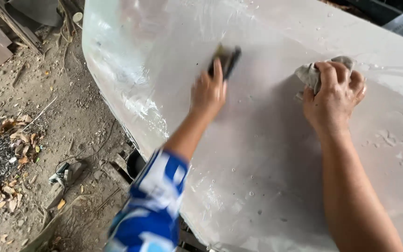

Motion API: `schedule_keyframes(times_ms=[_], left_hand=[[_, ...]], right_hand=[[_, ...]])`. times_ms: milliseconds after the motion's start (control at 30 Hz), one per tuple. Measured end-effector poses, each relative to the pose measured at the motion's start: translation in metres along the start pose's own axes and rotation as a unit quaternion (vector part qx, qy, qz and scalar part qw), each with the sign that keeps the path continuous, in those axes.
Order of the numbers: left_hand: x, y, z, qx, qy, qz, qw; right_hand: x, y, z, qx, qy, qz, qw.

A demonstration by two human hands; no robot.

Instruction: The person uses a sanding block to smooth the surface of a car hood, repeatedly wiping the area with a cloth to remove residue. The person occasionally dips the sanding block into a bucket of water to keep it wet during the process.

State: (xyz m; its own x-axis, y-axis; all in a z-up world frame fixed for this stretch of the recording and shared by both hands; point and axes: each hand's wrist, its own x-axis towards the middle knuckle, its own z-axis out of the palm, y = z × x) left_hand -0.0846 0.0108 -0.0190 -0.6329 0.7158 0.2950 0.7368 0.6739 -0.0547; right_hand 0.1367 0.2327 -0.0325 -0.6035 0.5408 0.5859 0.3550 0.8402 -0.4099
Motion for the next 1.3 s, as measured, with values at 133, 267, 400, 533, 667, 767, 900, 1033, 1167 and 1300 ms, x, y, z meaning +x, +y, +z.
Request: schedule_keyframes(times_ms=[133,267,400,533,667,767,900,1033,1167,1300], left_hand=[[0.038,0.002,0.024,-0.001,0.086,-0.043,0.995],[-0.057,0.024,-0.024,-0.022,0.027,0.003,0.999],[-0.007,0.011,-0.015,-0.019,-0.033,-0.013,0.999],[0.063,-0.002,0.029,0.000,0.098,-0.045,0.994],[-0.041,0.024,-0.020,0.004,0.027,0.008,1.000],[-0.056,0.015,-0.029,0.025,-0.010,0.030,0.999],[0.044,-0.008,0.021,0.035,0.059,0.023,0.997],[0.029,0.010,0.005,0.030,0.093,0.003,0.995],[-0.059,0.028,-0.033,0.025,-0.001,0.039,0.999],[0.017,0.007,0.003,0.051,0.030,0.020,0.998]], right_hand=[[-0.006,-0.003,-0.007,0.030,-0.029,0.014,0.999],[-0.007,0.001,-0.005,0.031,-0.027,0.005,0.999],[-0.004,0.001,0.001,0.016,-0.007,-0.001,1.000],[-0.007,-0.006,-0.009,0.032,-0.026,0.010,0.999],[0.001,-0.015,-0.015,0.043,-0.019,0.025,0.999],[-0.004,-0.004,-0.006,0.027,-0.018,0.020,0.999],[0.001,-0.013,-0.011,0.033,-0.020,0.036,0.999],[0.000,-0.009,-0.009,0.045,-0.017,0.022,0.999],[0.002,-0.013,-0.011,0.029,-0.009,0.022,0.999],[-0.001,-0.004,-0.001,0.034,-0.007,0.018,0.999]])
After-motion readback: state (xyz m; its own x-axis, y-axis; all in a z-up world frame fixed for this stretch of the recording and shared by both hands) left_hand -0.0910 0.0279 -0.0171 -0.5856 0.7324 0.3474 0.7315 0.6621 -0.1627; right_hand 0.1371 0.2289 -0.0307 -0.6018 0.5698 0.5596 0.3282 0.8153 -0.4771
